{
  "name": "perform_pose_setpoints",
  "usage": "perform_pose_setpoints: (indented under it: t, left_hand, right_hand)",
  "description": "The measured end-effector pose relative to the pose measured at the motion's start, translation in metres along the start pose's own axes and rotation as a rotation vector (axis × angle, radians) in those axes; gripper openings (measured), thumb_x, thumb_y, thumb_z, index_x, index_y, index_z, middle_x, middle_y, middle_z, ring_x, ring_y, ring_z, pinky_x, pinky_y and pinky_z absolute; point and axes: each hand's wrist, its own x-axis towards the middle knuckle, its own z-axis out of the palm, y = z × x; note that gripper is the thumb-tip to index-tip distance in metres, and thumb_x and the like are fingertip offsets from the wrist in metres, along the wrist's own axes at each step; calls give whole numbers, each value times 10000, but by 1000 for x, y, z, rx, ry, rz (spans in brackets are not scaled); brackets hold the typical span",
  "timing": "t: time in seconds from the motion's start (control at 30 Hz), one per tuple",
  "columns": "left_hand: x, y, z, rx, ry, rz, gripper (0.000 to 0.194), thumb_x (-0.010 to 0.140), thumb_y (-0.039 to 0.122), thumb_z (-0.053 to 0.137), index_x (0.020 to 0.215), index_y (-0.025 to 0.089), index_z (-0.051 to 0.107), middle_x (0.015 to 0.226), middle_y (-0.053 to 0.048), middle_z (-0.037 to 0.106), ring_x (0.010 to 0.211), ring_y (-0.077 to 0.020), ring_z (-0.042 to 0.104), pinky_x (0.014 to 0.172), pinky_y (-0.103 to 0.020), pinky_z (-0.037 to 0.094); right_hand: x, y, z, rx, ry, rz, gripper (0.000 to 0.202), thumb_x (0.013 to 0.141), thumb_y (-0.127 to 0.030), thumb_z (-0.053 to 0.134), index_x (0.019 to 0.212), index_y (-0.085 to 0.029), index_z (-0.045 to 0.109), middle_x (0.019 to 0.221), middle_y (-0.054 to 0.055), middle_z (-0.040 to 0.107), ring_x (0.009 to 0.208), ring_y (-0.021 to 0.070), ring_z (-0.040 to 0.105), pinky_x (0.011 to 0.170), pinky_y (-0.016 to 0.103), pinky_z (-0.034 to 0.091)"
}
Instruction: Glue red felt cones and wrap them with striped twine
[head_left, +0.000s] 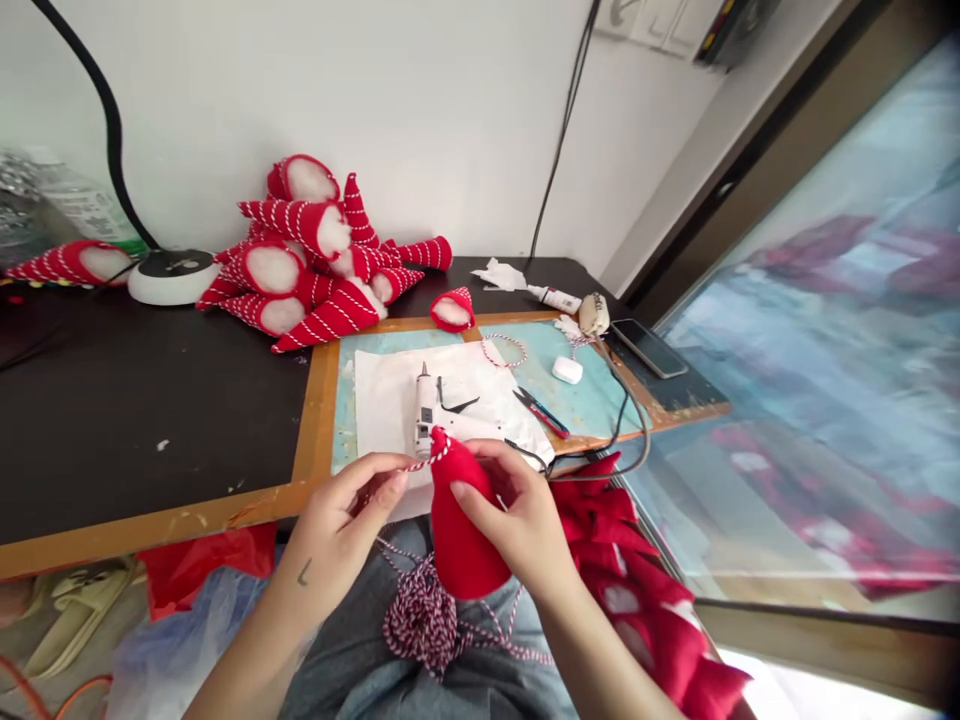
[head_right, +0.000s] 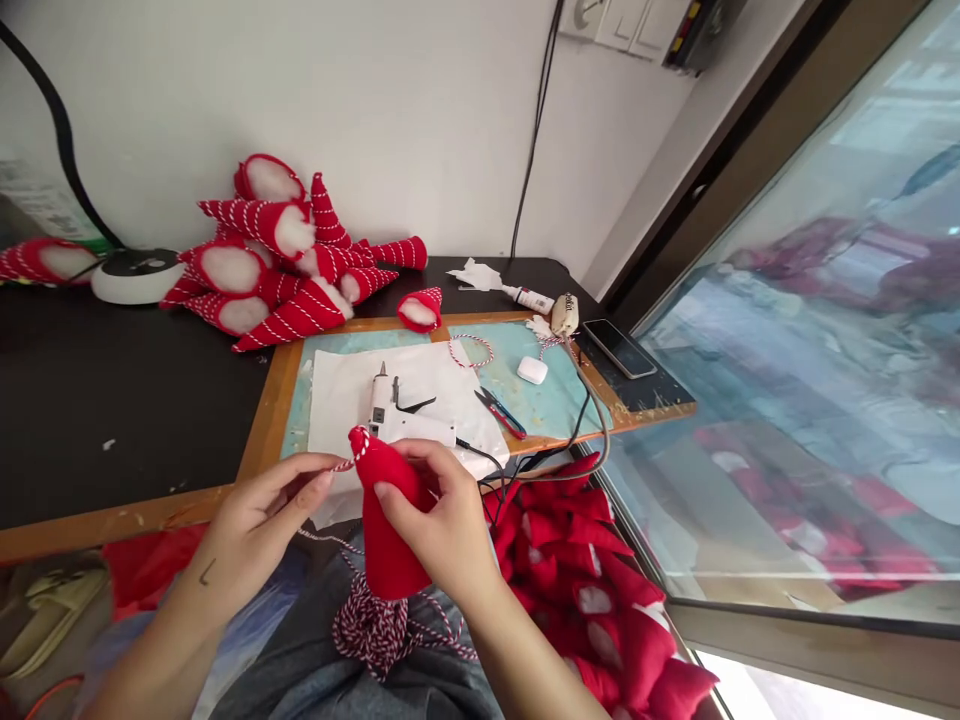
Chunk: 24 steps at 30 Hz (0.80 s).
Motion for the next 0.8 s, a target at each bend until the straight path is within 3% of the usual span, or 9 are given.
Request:
perform_pose_setpoints:
  t: [0.07,0.17,0.27,0.37,0.47,0.53,0.6,0.7,0.8]
  left_hand:
    - [-1,-4,1,-129,-10,-12,295,936,520,710,976,242,798,1020,-65,768,941,-237,697,806,-287,548]
    - [-2,-8,5,-245,5,-50,325,904,535,752,884,212,784,853,-56,731,778,-195,650,683,-260,523]
    - [1,-12,8,-362,-22,-127,379,827,547,834,1008,217,787,842,-51,718,758,-183,635,666,-250,519]
    - [3,-14,8,-467,-118,-174,510,760,580,880,1118,229,792,1002,-90,753,917,-234,685,795,-301,558]
    - [4,-13,8,-464,-276,-134,507,774,643,840,1020,200,825,1056,-118,747,1011,-279,682,867,-337,545]
    - [3,-13,8,-454,-351,-108,517,790,670,811,973,187,834,1003,-118,734,972,-275,673,823,-328,533]
    - [1,-15,9,-469,-328,-127,518,769,661,834,1000,197,830,895,-90,708,853,-236,653,744,-306,519]
    - [-3,-21,8,-484,-193,-162,503,730,604,893,1067,240,810,759,-27,627,673,-156,562,619,-253,477]
    - [-7,-24,5,-472,-136,-167,488,743,583,893,1088,250,803,750,-22,614,645,-145,542,603,-251,495]
  right_hand:
    - [1,4,2,193,-82,85,321,843,-335,771,1138,-264,667,1105,48,774,1003,219,750,912,375,611]
    - [3,12,3,427,-177,212,525,797,-404,839,1243,-290,586,1056,38,773,869,205,755,769,337,629]
    - [5,14,1,499,-254,307,627,756,-452,869,1273,-298,549,1041,34,770,808,204,746,704,326,618]
    - [6,10,-3,534,-371,367,634,775,-456,842,1308,-305,533,991,13,771,769,195,734,703,323,597]
    - [7,5,-5,638,-467,437,599,782,-398,817,1317,-305,564,986,4,773,776,188,735,745,322,586]
    - [7,3,-5,702,-491,465,592,766,-358,815,1312,-298,593,1013,11,776,804,184,737,776,316,581]
    - [8,4,-4,709,-486,469,608,745,-349,815,1312,-289,605,994,11,778,773,182,727,761,317,578]
    - [9,7,-5,645,-444,439,650,723,-393,815,1323,-285,590,907,1,769,700,194,709,701,335,575]
    - [9,11,-5,601,-427,411,684,721,-435,813,1344,-290,570,901,8,769,708,215,723,684,352,581]
